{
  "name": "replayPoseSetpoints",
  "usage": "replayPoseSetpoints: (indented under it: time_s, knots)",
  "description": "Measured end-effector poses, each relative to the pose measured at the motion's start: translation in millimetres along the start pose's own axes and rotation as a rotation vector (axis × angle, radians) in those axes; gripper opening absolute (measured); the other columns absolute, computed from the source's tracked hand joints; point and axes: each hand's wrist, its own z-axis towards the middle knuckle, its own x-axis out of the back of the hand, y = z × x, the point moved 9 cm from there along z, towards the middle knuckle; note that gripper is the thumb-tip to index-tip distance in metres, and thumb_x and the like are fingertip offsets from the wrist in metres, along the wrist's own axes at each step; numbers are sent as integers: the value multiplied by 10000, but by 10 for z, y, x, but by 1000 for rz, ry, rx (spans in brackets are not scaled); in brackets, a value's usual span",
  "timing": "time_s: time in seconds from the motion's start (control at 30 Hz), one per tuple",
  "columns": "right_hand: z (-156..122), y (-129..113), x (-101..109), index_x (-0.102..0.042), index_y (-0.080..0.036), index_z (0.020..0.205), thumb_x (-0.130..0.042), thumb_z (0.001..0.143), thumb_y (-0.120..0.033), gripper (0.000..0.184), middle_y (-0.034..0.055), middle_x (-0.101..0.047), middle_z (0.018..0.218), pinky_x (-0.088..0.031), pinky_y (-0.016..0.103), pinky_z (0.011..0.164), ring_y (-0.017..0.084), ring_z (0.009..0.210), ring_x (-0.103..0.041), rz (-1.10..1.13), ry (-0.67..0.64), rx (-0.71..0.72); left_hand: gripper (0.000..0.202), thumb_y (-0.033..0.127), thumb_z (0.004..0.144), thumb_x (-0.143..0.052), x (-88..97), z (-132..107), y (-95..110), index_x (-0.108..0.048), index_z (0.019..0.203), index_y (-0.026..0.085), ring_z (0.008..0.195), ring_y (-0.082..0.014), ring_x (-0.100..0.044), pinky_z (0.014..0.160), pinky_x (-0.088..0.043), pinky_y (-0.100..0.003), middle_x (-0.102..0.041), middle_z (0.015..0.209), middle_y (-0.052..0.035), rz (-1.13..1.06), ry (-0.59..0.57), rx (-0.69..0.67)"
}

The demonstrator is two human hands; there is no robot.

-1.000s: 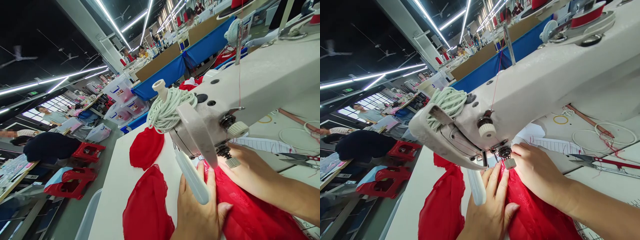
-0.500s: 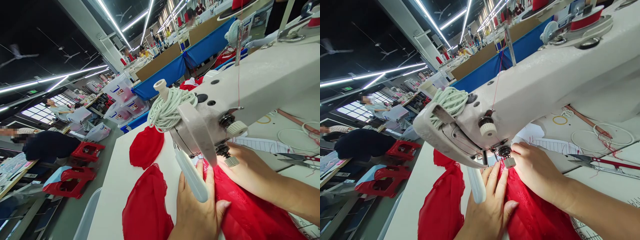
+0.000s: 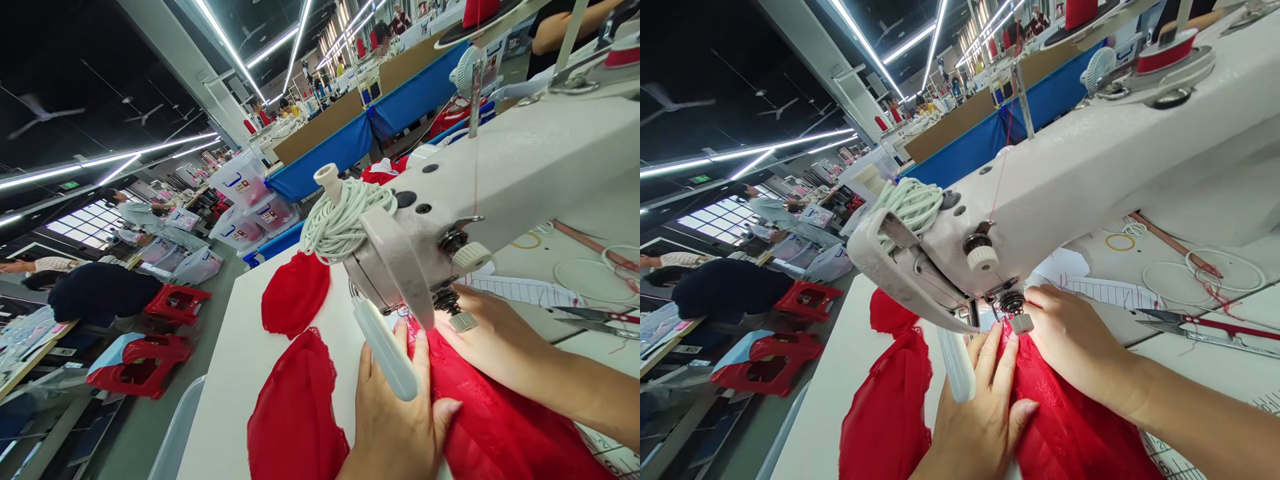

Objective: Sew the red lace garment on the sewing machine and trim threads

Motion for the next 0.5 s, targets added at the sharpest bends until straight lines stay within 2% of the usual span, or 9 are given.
replayPoseSetpoints:
  time_s: [0.1, 0.23, 0.3, 0.4, 0.47, 0.5]
  knots:
    - [-10, -1, 18, -560, -204, 658, -390, 854, -79, 288, 23, -647, 702, -492, 290, 516, 181, 606, -601, 13, 5, 4, 594, 552, 968, -314, 64, 36, -1, -513, 1374, 165, 1184, -278, -561, 897, -510, -415, -555, 1393, -108, -4, 28, -7]
    - [-14, -47, 41, -564, -204, 668, -398, 826, -50, 275, 10, -641, 686, -486, 281, 500, 172, 587, -602, -7, 49, 46, 602, 559, 965, -320, 79, 54, -11, -529, 1358, 154, 1169, -277, -570, 904, -501, -413, -569, 1378, -110, -5, 27, -14]
    - [-28, -106, 53, -549, -206, 639, -392, 811, -35, 289, 6, -611, 647, -461, 283, 473, 168, 554, -580, -50, 82, 97, 600, 559, 963, -323, 69, 41, -3, -542, 1345, 152, 1162, -277, -573, 907, -493, -409, -576, 1368, -113, -3, 33, -19]
    - [-71, -187, 38, -551, -207, 640, -389, 833, -44, 301, 7, -596, 653, -461, 289, 494, 167, 564, -581, -82, 51, 197, 604, 562, 962, -300, 53, -6, 41, -566, 1312, 148, 1175, -278, -561, 898, -480, -408, -606, 1325, -125, 18, 72, -30]
    - [-88, -127, 65, -587, -208, 702, -406, 851, -69, 273, 17, -635, 739, -468, 294, 501, 176, 609, -614, -112, 10, 187, 601, 557, 968, -275, 37, -41, 90, -568, 1301, 151, 1190, -268, -549, 912, -458, -416, -626, 1295, -123, 40, 99, -50]
    - [-84, -39, 117, -606, -212, 748, -422, 852, -79, 250, 23, -655, 792, -459, 299, 488, 187, 640, -632, -163, 11, 133, 600, 553, 971, -260, 42, -55, 106, -571, 1292, 152, 1193, -263, -546, 926, -443, -423, -634, 1281, -121, 45, 119, -56]
